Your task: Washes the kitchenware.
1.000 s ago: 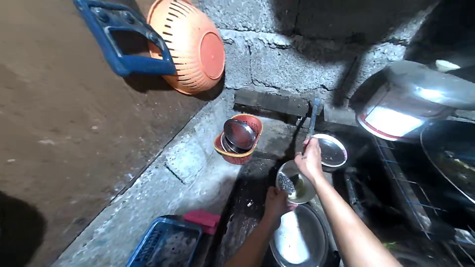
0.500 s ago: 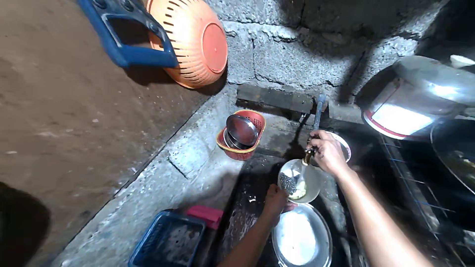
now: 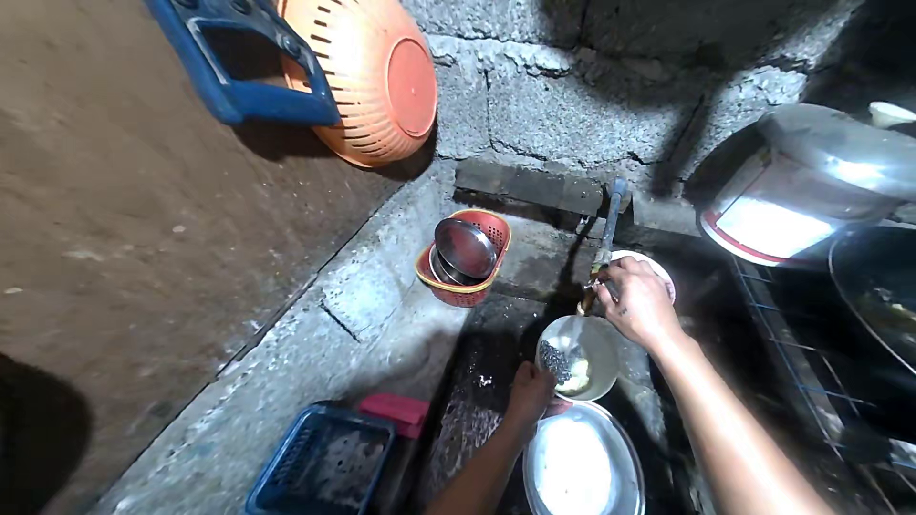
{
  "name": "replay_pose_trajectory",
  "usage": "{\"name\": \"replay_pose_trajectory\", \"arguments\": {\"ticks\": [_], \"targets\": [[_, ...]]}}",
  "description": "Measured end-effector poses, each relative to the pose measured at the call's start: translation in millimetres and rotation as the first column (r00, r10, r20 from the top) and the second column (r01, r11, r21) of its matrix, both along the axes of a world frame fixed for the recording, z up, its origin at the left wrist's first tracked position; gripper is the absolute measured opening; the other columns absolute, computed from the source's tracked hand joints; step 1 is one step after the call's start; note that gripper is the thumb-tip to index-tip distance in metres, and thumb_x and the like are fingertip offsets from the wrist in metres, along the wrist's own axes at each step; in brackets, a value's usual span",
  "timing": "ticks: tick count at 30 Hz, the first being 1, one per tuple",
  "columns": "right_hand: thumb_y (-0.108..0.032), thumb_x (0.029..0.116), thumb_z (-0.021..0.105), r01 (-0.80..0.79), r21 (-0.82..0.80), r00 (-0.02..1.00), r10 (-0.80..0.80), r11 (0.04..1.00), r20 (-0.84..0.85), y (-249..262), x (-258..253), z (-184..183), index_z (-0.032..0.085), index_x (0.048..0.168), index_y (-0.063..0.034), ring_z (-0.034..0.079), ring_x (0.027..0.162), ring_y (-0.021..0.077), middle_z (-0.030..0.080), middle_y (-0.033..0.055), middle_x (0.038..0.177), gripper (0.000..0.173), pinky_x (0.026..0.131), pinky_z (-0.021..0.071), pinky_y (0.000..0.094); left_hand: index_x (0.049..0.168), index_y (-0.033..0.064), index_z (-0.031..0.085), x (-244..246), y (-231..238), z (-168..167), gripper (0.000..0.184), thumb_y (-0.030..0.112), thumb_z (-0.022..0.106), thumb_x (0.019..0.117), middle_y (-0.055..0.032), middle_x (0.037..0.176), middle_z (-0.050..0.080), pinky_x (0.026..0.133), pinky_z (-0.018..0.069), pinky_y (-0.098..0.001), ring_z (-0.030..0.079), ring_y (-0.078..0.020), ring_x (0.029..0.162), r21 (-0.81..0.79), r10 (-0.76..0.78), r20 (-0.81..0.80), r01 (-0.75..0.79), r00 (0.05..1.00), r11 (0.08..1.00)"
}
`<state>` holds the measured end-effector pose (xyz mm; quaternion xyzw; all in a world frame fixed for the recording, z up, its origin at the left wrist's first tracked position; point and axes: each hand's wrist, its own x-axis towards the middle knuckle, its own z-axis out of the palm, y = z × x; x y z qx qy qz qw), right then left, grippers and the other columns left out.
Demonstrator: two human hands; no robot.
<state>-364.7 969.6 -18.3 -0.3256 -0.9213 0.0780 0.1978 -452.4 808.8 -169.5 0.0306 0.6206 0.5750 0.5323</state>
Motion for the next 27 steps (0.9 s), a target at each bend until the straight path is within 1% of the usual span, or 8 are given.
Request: {"name": "replay_pose_trajectory", "arguments": {"ticks": [8, 12, 14, 16, 19, 21, 23, 27], "targets": [[-0.019, 0.0928, 0.075, 0.016, 0.012, 0.999, -0.016, 1.000, 0.027, -4.8, -3.9, -1.0, 0.075, 0.103, -0.0053, 0.063, 0.107, 0.0385, 0.067, 0.0160, 0.115, 0.017, 0.086, 0.0529, 0.0585, 0.118, -0.0030, 0.045, 3.4, -10.5, -4.6, 0.020, 0.005, 0.054, 0.1026, -0.0188, 0.088, 0.063, 0.060, 0.0648, -0.0389, 0.072, -0.0271, 0.067, 0.007, 0.056, 0.003, -0.056, 0.998, 0.998], [-0.022, 0.0956, 0.073, 0.122, -0.032, 0.991, -0.120, 0.992, 0.054, -9.9, -13.9, 0.6, 0.074, 0.097, -0.0039, 0.068, 0.092, 0.0382, 0.068, 0.0179, 0.102, 0.018, 0.080, 0.0562, 0.0587, 0.117, -0.0030, 0.044, 4.1, -11.4, -8.6, 0.019, 0.005, 0.054, 0.1028, -0.0188, 0.087, 0.063, 0.060, 0.0647, -0.0397, 0.072, -0.0274, 0.066, 0.021, 0.065, -0.004, -0.065, 0.998, 0.998], [-0.031, 0.1014, 0.064, 0.280, -0.191, 0.958, -0.259, 0.941, 0.126, -12.0, -28.4, 6.3, 0.071, 0.105, -0.0019, 0.071, 0.093, 0.0421, 0.072, 0.0216, 0.098, 0.030, 0.080, 0.0558, 0.0612, 0.120, -0.0036, 0.045, 4.3, -10.7, -11.2, 0.022, 0.007, 0.056, 0.1028, -0.0194, 0.090, 0.064, 0.062, 0.0650, -0.0401, 0.072, -0.0276, 0.069, 0.026, 0.059, -0.005, -0.059, 0.998, 0.998], [-0.035, 0.1037, 0.060, 0.344, -0.302, 0.939, -0.317, 0.889, 0.135, -15.4, -34.1, 8.1, 0.063, 0.124, -0.0039, 0.071, 0.094, 0.0459, 0.071, 0.0247, 0.098, 0.038, 0.080, 0.0546, 0.0636, 0.119, -0.0030, 0.045, 5.4, -11.4, -11.0, 0.022, 0.007, 0.055, 0.1030, -0.0190, 0.089, 0.063, 0.061, 0.0648, -0.0394, 0.072, -0.0273, 0.069, 0.025, 0.063, 0.011, -0.064, 0.998, 0.998], [-0.029, 0.1014, 0.065, 0.144, -0.279, 0.989, -0.128, 0.949, 0.075, -13.6, -16.3, 11.8, 0.048, 0.149, -0.0125, 0.070, 0.080, 0.0445, 0.071, 0.0230, 0.092, 0.053, 0.067, 0.0550, 0.0640, 0.115, -0.0032, 0.045, 0.4, -17.6, -6.7, 0.017, 0.006, 0.053, 0.1036, -0.0180, 0.084, 0.063, 0.061, 0.0648, -0.0395, 0.072, -0.0271, 0.066, 0.040, 0.083, 0.018, -0.083, 0.996, 0.996], [-0.020, 0.0959, 0.071, -0.021, -0.290, 0.981, 0.076, 0.957, 0.178, 3.0, -9.6, 20.4, 0.059, 0.142, -0.0101, 0.070, 0.097, 0.0359, 0.070, 0.0173, 0.114, 0.048, 0.085, 0.0561, 0.0597, 0.115, -0.0033, 0.045, -7.6, -25.4, -2.7, 0.016, 0.006, 0.052, 0.1041, -0.0188, 0.084, 0.065, 0.061, 0.0648, -0.0401, 0.072, -0.0278, 0.067, 0.046, 0.078, 0.002, -0.078, 0.997, 0.996], [-0.012, 0.0918, 0.071, -0.083, -0.298, 0.939, 0.175, 0.951, 0.297, 17.4, -7.9, 24.4, 0.067, 0.132, -0.0099, 0.067, 0.107, 0.0314, 0.067, 0.0146, 0.120, 0.040, 0.095, 0.0543, 0.0546, 0.116, -0.0030, 0.044, -13.4, -34.6, 1.2, 0.017, 0.006, 0.052, 0.1043, -0.0209, 0.087, 0.066, 0.063, 0.0652, -0.0415, 0.073, -0.0298, 0.069, 0.049, 0.077, -0.006, -0.077, 0.997, 0.996], [-0.018, 0.0954, 0.071, -0.072, -0.250, 0.941, 0.148, 0.966, 0.304, 21.7, -14.3, 20.8, 0.075, 0.116, -0.0107, 0.072, 0.095, 0.0292, 0.075, 0.0114, 0.100, 0.022, 0.089, 0.0566, 0.0532, 0.115, -0.0031, 0.045, -24.2, -53.7, 5.6, 0.016, 0.003, 0.052, 0.1024, -0.0229, 0.089, 0.068, 0.065, 0.0658, -0.0437, 0.074, -0.0328, 0.072, 0.085, 0.091, -0.048, -0.086, 0.995, 0.993]]}}
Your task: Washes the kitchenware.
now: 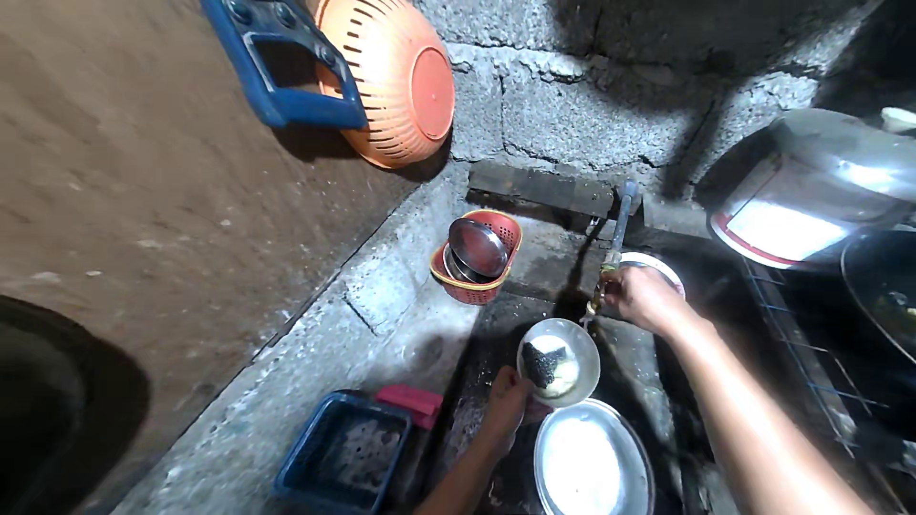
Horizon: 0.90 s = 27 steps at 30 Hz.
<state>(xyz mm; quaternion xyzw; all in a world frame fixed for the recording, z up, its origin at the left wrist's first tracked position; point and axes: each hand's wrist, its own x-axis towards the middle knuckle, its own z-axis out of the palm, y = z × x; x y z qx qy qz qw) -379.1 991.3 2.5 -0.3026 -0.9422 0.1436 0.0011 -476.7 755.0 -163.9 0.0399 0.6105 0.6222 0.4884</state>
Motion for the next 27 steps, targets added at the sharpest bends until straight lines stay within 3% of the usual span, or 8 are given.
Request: {"name": "replay_pose_trajectory", "arguments": {"ticks": [4, 8, 12, 15, 17, 20, 22, 27], "targets": [[-0.037, 0.0967, 0.071, 0.257, 0.006, 0.966, -0.257, 0.966, 0.025, -13.3, -18.5, -1.4, 0.074, 0.094, -0.0061, 0.071, 0.093, 0.0392, 0.072, 0.0184, 0.092, 0.031, 0.082, 0.0548, 0.0619, 0.115, -0.0029, 0.045, -7.1, -21.4, 6.5, 0.015, 0.004, 0.052, 0.1026, -0.0217, 0.088, 0.067, 0.065, 0.0655, -0.0423, 0.074, -0.0309, 0.072, -0.002, 0.023, -0.028, -0.023, 0.999, 1.000], [-0.035, 0.0986, 0.068, 0.396, 0.051, 0.918, -0.397, 0.917, 0.002, -38.8, -28.1, 6.3, 0.071, 0.102, -0.0042, 0.070, 0.096, 0.0422, 0.072, 0.0214, 0.098, 0.032, 0.080, 0.0545, 0.0629, 0.115, -0.0030, 0.045, -9.3, -40.3, 14.8, 0.015, 0.001, 0.050, 0.1024, -0.0226, 0.088, 0.068, 0.064, 0.0657, -0.0414, 0.074, -0.0309, 0.071, 0.007, 0.074, -0.032, -0.074, 0.997, 0.997], [-0.029, 0.1030, 0.058, 0.145, 0.032, 0.957, -0.132, 0.989, -0.259, -108.8, -19.8, -23.5, 0.066, 0.109, -0.0030, 0.071, 0.083, 0.0359, 0.069, 0.0175, 0.098, 0.028, 0.072, 0.0588, 0.0575, 0.115, -0.0030, 0.045, -12.5, -60.1, 20.5, 0.014, 0.002, 0.049, 0.1026, -0.0190, 0.087, 0.066, 0.062, 0.0651, -0.0401, 0.073, -0.0275, 0.068, 0.026, 0.109, -0.066, -0.107, 0.992, 0.994], [-0.042, 0.0972, 0.064, -0.018, -0.374, 0.997, 0.044, 0.927, 0.061, -146.5, -47.5, -81.3, 0.063, 0.131, -0.0090, 0.065, 0.113, 0.0362, 0.062, 0.0199, 0.129, 0.047, 0.098, 0.0526, 0.0563, 0.115, -0.0023, 0.045, -10.5, -73.8, 25.3, 0.015, 0.001, 0.051, 0.1011, -0.0176, 0.088, 0.065, 0.062, 0.0654, -0.0409, 0.072, -0.0270, 0.068, 0.033, 0.091, -0.087, -0.088, 0.992, 0.996], [-0.046, 0.0882, 0.075, 0.054, -0.506, 0.960, 0.094, 0.861, 0.262, -147.2, -70.4, -124.7, 0.047, 0.151, -0.0142, 0.055, 0.127, 0.0454, 0.041, 0.0281, 0.152, 0.076, 0.103, 0.0477, 0.0628, 0.116, -0.0025, 0.046, -8.2, -82.0, 30.9, 0.019, 0.001, 0.053, 0.0993, -0.0180, 0.093, 0.066, 0.063, 0.0659, -0.0417, 0.073, -0.0278, 0.072, 0.020, 0.049, -0.129, -0.046, 0.990, 0.999], [-0.038, 0.0765, 0.086, 0.047, -0.568, 0.943, 0.150, 0.822, 0.295, -144.3, -89.5, -162.0, 0.054, 0.142, -0.0094, 0.054, 0.126, 0.0463, 0.043, 0.0300, 0.147, 0.078, 0.099, 0.0478, 0.0655, 0.117, -0.0017, 0.046, -6.9, -92.4, 25.8, 0.021, 0.001, 0.054, 0.0975, -0.0162, 0.093, 0.064, 0.062, 0.0648, -0.0406, 0.072, -0.0259, 0.071, 0.013, 0.041, -0.153, -0.039, 0.987, 0.999], [-0.028, 0.0762, 0.086, -0.024, -0.533, 0.920, 0.228, 0.846, 0.319, -150.0, -92.5, -156.1, 0.063, 0.129, -0.0041, 0.058, 0.121, 0.0445, 0.052, 0.0283, 0.139, 0.062, 0.097, 0.0495, 0.0651, 0.115, -0.0018, 0.045, -9.4, -96.0, 21.9, 0.018, 0.001, 0.054, 0.0986, -0.0161, 0.090, 0.064, 0.060, 0.0645, -0.0393, 0.071, -0.0251, 0.067, -0.008, 0.064, -0.136, -0.065, 0.989, 0.998], [-0.026, 0.0852, 0.075, -0.083, -0.185, 0.918, 0.147, 0.979, 0.367, -175.2, -80.4, -85.3, 0.056, 0.138, -0.0023, 0.061, 0.121, 0.0425, 0.059, 0.0227, 0.136, 0.061, 0.097, 0.0518, 0.0607, 0.122, -0.0024, 0.048, -19.6, -101.1, 13.4, 0.026, 0.004, 0.054, 0.0977, -0.0160, 0.097, 0.062, 0.062, 0.0650, -0.0400, 0.071, -0.0244, 0.073, -0.004, 0.073, -0.160, -0.074, 0.985, 0.997]]}}
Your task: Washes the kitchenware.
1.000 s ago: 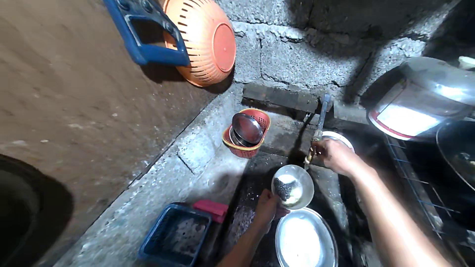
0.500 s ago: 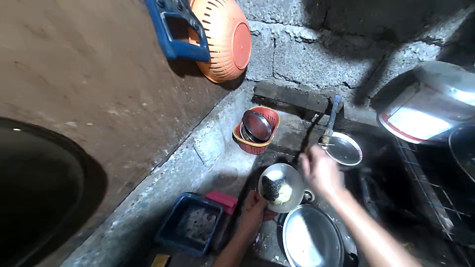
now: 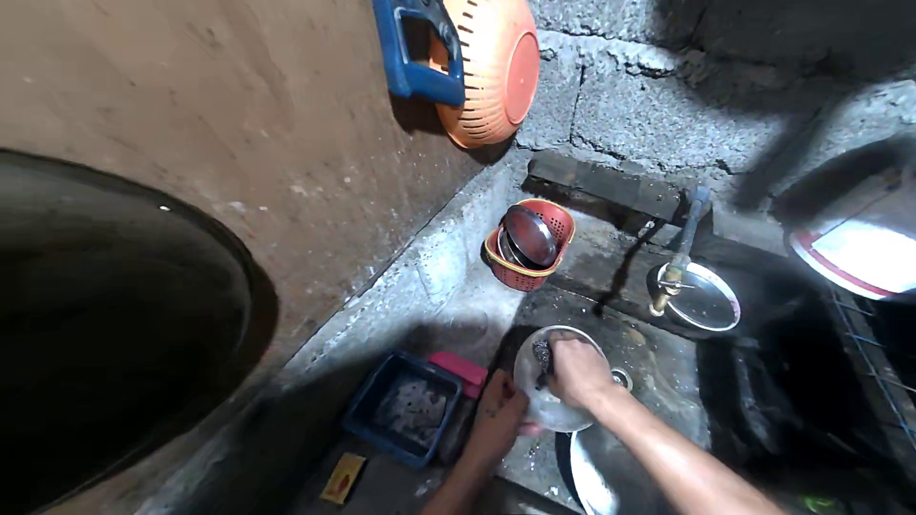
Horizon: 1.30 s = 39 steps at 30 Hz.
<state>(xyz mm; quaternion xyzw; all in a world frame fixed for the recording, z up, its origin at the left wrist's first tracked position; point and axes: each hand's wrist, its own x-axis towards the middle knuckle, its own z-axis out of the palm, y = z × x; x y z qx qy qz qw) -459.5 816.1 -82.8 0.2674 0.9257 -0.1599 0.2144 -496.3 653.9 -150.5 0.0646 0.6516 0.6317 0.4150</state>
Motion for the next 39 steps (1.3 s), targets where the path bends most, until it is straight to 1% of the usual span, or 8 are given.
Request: {"name": "replay_pose_trajectory", "arguments": {"ticks": [6, 13, 16, 19, 22, 24, 33, 39], "targets": [[-0.025, 0.0816, 0.081, -0.212, 0.046, 0.954, 0.196, 0.976, 0.227, 7.7, 0.4, -9.8, 0.048, 0.147, 0.0028, 0.037, 0.143, 0.0493, 0.038, 0.0260, 0.156, 0.078, 0.103, 0.0436, 0.0675, 0.118, -0.0011, 0.051, -0.2, 11.1, 8.5, 0.023, 0.006, 0.056, 0.0963, -0.0147, 0.098, 0.062, 0.063, 0.0652, -0.0397, 0.072, -0.0231, 0.075, -0.050, -0.080, -0.105, 0.076, 0.991, 0.996], [-0.049, 0.0905, 0.070, 0.072, -0.397, 0.996, -0.045, 0.915, 0.077, 35.3, -59.2, -77.0, 0.067, 0.120, 0.0009, 0.063, 0.117, 0.0406, 0.067, 0.0245, 0.121, 0.058, 0.099, 0.0461, 0.0666, 0.123, -0.0007, 0.053, -32.3, 8.6, 32.8, 0.027, 0.012, 0.055, 0.0981, -0.0137, 0.101, 0.063, 0.066, 0.0647, -0.0401, 0.071, -0.0214, 0.076, -0.225, -0.231, -0.282, 0.169, 0.931, 0.959], [-0.056, 0.0898, 0.064, 0.213, -0.335, 0.973, -0.229, 0.918, -0.011, 17.3, -79.3, -74.4, 0.069, 0.124, -0.0068, 0.063, 0.121, 0.0385, 0.068, 0.0197, 0.126, 0.060, 0.101, 0.0474, 0.0658, 0.125, 0.0006, 0.054, -61.5, 0.2, 32.7, 0.030, 0.015, 0.056, 0.0991, -0.0140, 0.104, 0.063, 0.068, 0.0636, -0.0406, 0.070, -0.0213, 0.078, -0.321, -0.284, -0.339, 0.174, 0.897, 0.931], [-0.047, 0.0916, 0.069, 0.040, -0.470, 0.993, -0.085, 0.882, -0.076, 7.2, -103.4, -88.0, 0.055, 0.142, -0.0065, 0.061, 0.123, 0.0401, 0.064, 0.0218, 0.132, 0.066, 0.104, 0.0459, 0.0661, 0.127, -0.0003, 0.053, -83.7, 1.2, 36.5, 0.031, 0.016, 0.057, 0.1012, -0.0157, 0.102, 0.065, 0.069, 0.0636, -0.0424, 0.071, -0.0232, 0.079, -0.328, -0.214, -0.358, 0.092, 0.909, 0.940], [-0.039, 0.0880, 0.073, 0.070, -0.490, 0.986, -0.136, 0.869, -0.101, -1.4, -120.8, -90.0, 0.064, 0.129, -0.0024, 0.064, 0.117, 0.0396, 0.067, 0.0227, 0.125, 0.056, 0.098, 0.0492, 0.0645, 0.123, 0.0009, 0.054, -104.5, -2.4, 37.5, 0.028, 0.017, 0.056, 0.1009, -0.0144, 0.096, 0.064, 0.067, 0.0607, -0.0427, 0.068, -0.0233, 0.076, -0.347, -0.223, -0.386, 0.084, 0.895, 0.934], [-0.039, 0.0895, 0.070, 0.154, -0.363, 0.976, -0.199, 0.919, -0.090, -7.8, -125.0, -84.8, 0.054, 0.141, -0.0009, 0.058, 0.127, 0.0419, 0.061, 0.0244, 0.135, 0.066, 0.104, 0.0455, 0.0643, 0.122, 0.0014, 0.056, -111.6, -3.6, 32.0, 0.028, 0.018, 0.058, 0.0995, -0.0135, 0.097, 0.065, 0.070, 0.0619, -0.0435, 0.070, -0.0231, 0.079, -0.358, -0.245, -0.407, 0.093, 0.880, 0.929], [-0.026, 0.0925, 0.072, -0.113, -0.407, 0.993, 0.115, 0.907, -0.019, -8.2, -140.6, -99.4, 0.060, 0.132, 0.0030, 0.059, 0.123, 0.0468, 0.062, 0.0290, 0.131, 0.051, 0.099, 0.0465, 0.0694, 0.119, 0.0002, 0.057, -128.7, -2.8, 16.5, 0.027, 0.016, 0.057, 0.0977, -0.0140, 0.094, 0.065, 0.068, 0.0605, -0.0444, 0.068, -0.0238, 0.077, -0.429, -0.298, -0.466, 0.082, 0.833, 0.900], [-0.020, 0.0952, 0.068, -0.210, -0.417, 0.946, 0.076, 0.884, -0.314, 12.0, -132.9, -36.7, 0.059, 0.135, -0.0017, 0.062, 0.118, 0.0403, 0.065, 0.0243, 0.125, 0.044, 0.101, 0.0479, 0.0621, 0.124, -0.0009, 0.055, -144.9, -5.9, 17.6, 0.028, 0.016, 0.055, 0.1016, -0.0172, 0.100, 0.066, 0.073, 0.0600, -0.0475, 0.069, -0.0269, 0.083, -0.455, -0.225, -0.482, -0.022, 0.847, 0.890]]}}
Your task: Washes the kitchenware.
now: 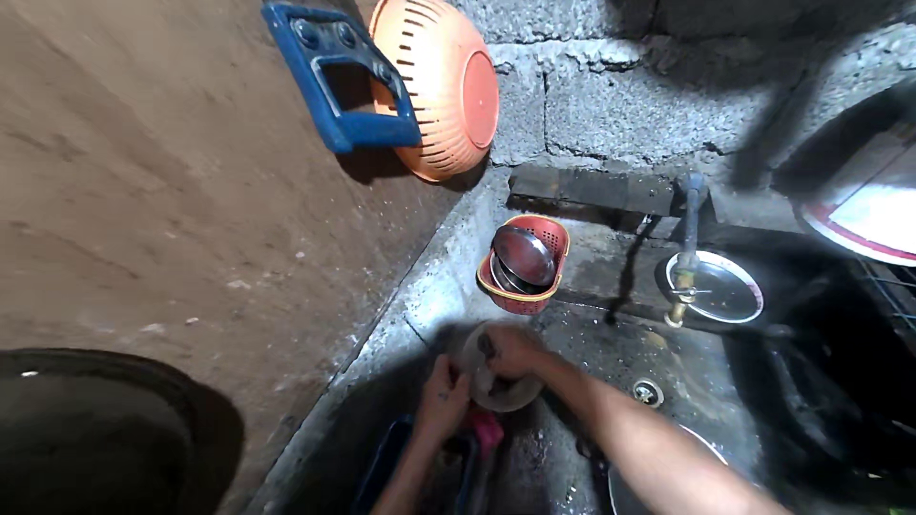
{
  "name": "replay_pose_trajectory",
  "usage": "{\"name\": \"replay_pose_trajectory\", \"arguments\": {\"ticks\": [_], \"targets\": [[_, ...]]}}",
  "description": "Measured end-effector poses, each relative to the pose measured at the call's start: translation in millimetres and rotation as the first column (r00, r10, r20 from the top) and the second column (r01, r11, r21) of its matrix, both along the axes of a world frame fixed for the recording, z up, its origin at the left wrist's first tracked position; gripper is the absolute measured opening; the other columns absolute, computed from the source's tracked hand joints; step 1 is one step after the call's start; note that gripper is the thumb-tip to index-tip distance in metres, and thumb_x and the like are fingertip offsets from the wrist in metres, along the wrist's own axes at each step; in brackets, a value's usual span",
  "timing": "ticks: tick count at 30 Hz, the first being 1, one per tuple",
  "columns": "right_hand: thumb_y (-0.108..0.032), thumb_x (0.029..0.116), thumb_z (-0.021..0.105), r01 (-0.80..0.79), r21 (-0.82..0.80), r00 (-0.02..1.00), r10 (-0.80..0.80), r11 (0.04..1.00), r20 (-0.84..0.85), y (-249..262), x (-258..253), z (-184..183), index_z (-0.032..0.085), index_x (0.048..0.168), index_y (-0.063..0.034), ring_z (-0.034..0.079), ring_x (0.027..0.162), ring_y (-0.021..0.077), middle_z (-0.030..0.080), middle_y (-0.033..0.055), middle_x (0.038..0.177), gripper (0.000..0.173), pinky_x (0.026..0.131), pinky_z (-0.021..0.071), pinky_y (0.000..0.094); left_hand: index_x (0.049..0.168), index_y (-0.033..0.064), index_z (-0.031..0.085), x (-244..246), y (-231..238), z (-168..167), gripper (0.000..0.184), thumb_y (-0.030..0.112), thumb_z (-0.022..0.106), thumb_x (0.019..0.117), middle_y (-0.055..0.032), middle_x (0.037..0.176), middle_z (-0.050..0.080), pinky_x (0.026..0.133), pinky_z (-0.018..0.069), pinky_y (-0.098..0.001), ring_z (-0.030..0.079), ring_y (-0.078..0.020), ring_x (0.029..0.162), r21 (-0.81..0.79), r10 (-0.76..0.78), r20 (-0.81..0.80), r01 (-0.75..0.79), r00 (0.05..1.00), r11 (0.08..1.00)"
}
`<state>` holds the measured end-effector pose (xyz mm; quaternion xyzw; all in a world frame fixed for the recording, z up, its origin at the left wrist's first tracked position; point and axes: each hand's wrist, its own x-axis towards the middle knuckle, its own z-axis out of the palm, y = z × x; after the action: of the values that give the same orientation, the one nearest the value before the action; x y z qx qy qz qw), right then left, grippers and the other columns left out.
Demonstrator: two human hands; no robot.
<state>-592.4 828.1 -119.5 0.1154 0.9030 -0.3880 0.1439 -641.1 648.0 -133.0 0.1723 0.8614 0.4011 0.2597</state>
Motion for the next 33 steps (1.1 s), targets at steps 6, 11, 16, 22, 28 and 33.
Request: {"name": "replay_pose_trajectory", "arguments": {"ticks": [6, 11, 16, 22, 28, 33], "targets": [[-0.019, 0.0899, 0.074, -0.075, 0.289, 0.997, 0.072, 0.954, 0.020, 2.1, 6.1, 46.7, 0.061, 0.130, -0.0061, 0.064, 0.115, 0.0408, 0.066, 0.0203, 0.123, 0.045, 0.093, 0.0518, 0.0638, 0.120, 0.0001, 0.054, 1.0, -1.6, -2.1, 0.024, 0.016, 0.055, 0.1019, -0.0141, 0.092, 0.065, 0.065, 0.0608, -0.0425, 0.069, -0.0229, 0.074, 0.055, 0.079, 0.040, -0.081, 0.996, 0.995], [-0.022, 0.0956, 0.068, -0.210, 0.236, 0.914, 0.105, 0.949, 0.391, -21.7, 6.6, -4.8, 0.062, 0.128, 0.0083, 0.054, 0.127, 0.0508, 0.057, 0.0320, 0.136, 0.045, 0.099, 0.0435, 0.0726, 0.127, -0.0006, 0.053, 21.1, 3.5, 1.2, 0.032, 0.018, 0.055, 0.1001, -0.0141, 0.095, 0.065, 0.068, 0.0600, -0.0444, 0.068, -0.0236, 0.076, 0.050, 0.046, -0.016, -0.045, 0.999, 0.998], [-0.030, 0.0911, 0.072, 0.175, -0.015, 0.916, -0.157, 0.985, 0.370, -19.7, -20.1, -55.7, 0.059, 0.132, 0.0037, 0.061, 0.121, 0.0400, 0.062, 0.0252, 0.132, 0.055, 0.100, 0.0492, 0.0613, 0.126, 0.0001, 0.051, 33.8, 10.9, 1.8, 0.030, 0.016, 0.054, 0.1014, -0.0116, 0.090, 0.065, 0.062, 0.0615, -0.0386, 0.069, -0.0194, 0.069, 0.080, 0.066, 0.063, -0.071, 0.996, 0.994], [-0.024, 0.0911, 0.070, 0.317, -0.287, 0.943, -0.269, 0.904, 0.193, -0.3, -21.2, -38.5, 0.068, 0.115, -0.0050, 0.066, 0.082, 0.0226, 0.068, 0.0122, 0.096, 0.030, 0.075, 0.0551, 0.0451, 0.122, -0.0020, 0.051, 27.4, 4.2, -7.7, 0.027, 0.013, 0.056, 0.1006, -0.0138, 0.090, 0.065, 0.058, 0.0631, -0.0378, 0.070, -0.0206, 0.066, 0.165, 0.168, 0.118, -0.186, 0.979, 0.969], [-0.027, 0.0923, 0.073, -0.158, 0.171, 0.897, 0.070, 0.972, 0.436, -24.9, -21.3, -36.6, 0.064, 0.126, 0.0072, 0.058, 0.123, 0.0483, 0.061, 0.0303, 0.131, 0.049, 0.099, 0.0450, 0.0706, 0.123, -0.0026, 0.050, 27.7, 1.2, -10.6, 0.026, 0.012, 0.054, 0.1017, -0.0138, 0.089, 0.065, 0.056, 0.0621, -0.0363, 0.069, -0.0196, 0.063, 0.178, 0.186, 0.115, -0.205, 0.976, 0.962], [-0.034, 0.1029, 0.060, -0.231, 0.019, 0.869, 0.197, 0.973, 0.453, -25.3, -41.8, -47.2, 0.065, 0.123, 0.0067, 0.060, 0.120, 0.0421, 0.063, 0.0285, 0.127, 0.046, 0.099, 0.0451, 0.0638, 0.124, -0.0038, 0.049, 34.9, 6.3, -11.4, 0.026, 0.012, 0.054, 0.1036, -0.0138, 0.087, 0.064, 0.056, 0.0619, -0.0356, 0.069, -0.0188, 0.062, 0.182, 0.206, 0.125, -0.227, 0.970, 0.957]]}}
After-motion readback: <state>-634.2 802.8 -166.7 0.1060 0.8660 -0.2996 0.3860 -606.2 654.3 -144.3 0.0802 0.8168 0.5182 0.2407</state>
